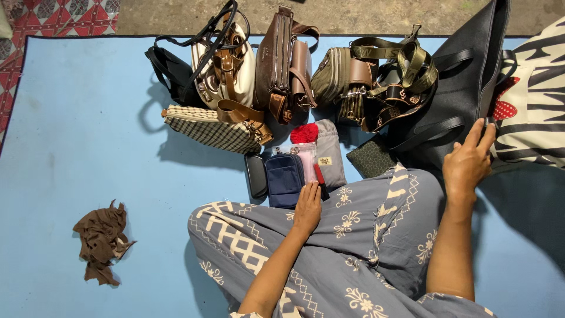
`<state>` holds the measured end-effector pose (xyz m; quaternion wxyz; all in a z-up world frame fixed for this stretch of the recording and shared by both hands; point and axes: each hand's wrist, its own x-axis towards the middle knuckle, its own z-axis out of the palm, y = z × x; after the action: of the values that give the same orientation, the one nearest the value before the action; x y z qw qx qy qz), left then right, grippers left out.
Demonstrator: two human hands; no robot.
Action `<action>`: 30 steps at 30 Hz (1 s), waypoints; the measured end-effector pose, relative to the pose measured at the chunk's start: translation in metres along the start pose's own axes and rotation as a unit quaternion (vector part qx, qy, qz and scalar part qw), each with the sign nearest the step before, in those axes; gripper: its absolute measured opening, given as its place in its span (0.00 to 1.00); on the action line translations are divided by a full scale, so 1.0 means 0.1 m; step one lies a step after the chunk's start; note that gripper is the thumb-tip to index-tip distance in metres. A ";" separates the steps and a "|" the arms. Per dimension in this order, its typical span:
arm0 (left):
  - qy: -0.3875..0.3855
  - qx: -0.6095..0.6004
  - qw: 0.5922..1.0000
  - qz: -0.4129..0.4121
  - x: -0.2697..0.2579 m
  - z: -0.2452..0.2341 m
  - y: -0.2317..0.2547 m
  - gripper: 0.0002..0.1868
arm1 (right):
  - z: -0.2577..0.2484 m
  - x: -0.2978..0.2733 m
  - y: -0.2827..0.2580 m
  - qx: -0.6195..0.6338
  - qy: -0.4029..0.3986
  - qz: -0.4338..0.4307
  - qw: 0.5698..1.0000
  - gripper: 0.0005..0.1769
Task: The person sits on a blue mat and packs several small handbags with toiletries and personal items. They place bottles, a small pouch, and other items into different bags, then zip them closed and set them aside.
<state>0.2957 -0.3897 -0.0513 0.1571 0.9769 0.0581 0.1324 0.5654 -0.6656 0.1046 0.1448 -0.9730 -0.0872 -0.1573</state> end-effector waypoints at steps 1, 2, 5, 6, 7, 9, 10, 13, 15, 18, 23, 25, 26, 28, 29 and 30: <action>0.003 -0.001 1.000 -0.002 0.00 -0.01 0.00 0.25 | 0.00 -0.01 -0.01 -0.003 -0.003 0.004 1.000 0.39; 0.005 -0.019 1.000 -0.004 0.01 -0.02 0.00 0.25 | 0.00 0.00 -0.03 0.005 -0.012 0.021 1.000 0.39; 0.017 -0.085 0.996 -0.012 0.04 -0.10 -0.01 0.24 | -0.08 0.00 -0.09 0.040 -0.018 0.045 0.998 0.39; 0.024 -0.117 0.993 -0.014 0.06 -0.14 -0.04 0.23 | -0.12 0.01 -0.09 0.059 -0.004 0.036 0.998 0.39; 0.032 -0.148 0.988 -0.015 0.08 -0.18 -0.06 0.22 | -0.15 0.01 -0.12 0.079 0.010 0.027 0.996 0.39; 0.045 -0.181 0.982 -0.017 0.10 -0.30 -0.12 0.21 | -0.19 -0.04 -0.22 -0.047 0.071 -0.023 0.996 0.32; 0.053 -0.197 0.979 -0.017 0.13 -0.36 -0.18 0.20 | -0.19 -0.05 -0.30 -0.109 0.104 -0.047 0.988 0.28; 0.113 -0.145 0.983 -0.013 0.20 -0.54 -0.35 0.21 | -0.07 0.00 -0.71 -0.007 0.120 -0.119 0.986 0.21; 0.144 -0.126 0.979 -0.064 0.21 -0.64 -0.50 0.20 | 0.14 -0.06 -1.20 0.116 0.083 -0.151 0.978 0.16; 0.164 -0.100 0.966 -0.170 0.21 -0.74 -0.75 0.20 | 0.38 -0.22 -1.97 0.254 -0.009 -0.266 0.930 0.12; 0.100 -0.054 0.930 -0.350 0.02 -0.70 -1.29 0.37 | 0.77 -0.43 -3.14 0.356 -0.099 -0.407 0.835 0.19; 0.033 -0.051 0.903 -0.424 -0.06 -0.60 -1.48 0.46 | 0.95 -0.44 -3.53 0.395 -0.154 -0.415 0.805 0.22; 0.023 -0.069 0.905 -0.419 -0.08 -0.54 -1.55 0.49 | 1.04 -0.44 -3.71 0.388 -0.164 -0.422 0.803 0.23; 0.006 -0.106 0.907 -0.408 -0.11 -0.43 -1.63 0.55 | 1.22 -0.43 -4.02 0.374 -0.184 -0.437 0.797 0.26; 0.003 -0.118 0.897 -0.426 -0.11 -0.39 -1.63 0.54 | 1.30 -0.42 -4.15 0.363 -0.170 -0.442 0.803 0.27; 0.001 -0.129 0.886 -0.445 -0.12 -0.37 -1.61 0.54 | 1.37 -0.41 -4.28 0.352 -0.155 -0.446 0.808 0.28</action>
<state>0.2630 -0.2290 -0.0725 0.3241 0.8197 0.4689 0.0556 0.4733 -0.2246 0.0751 0.3760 -0.7204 -0.5827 -0.0105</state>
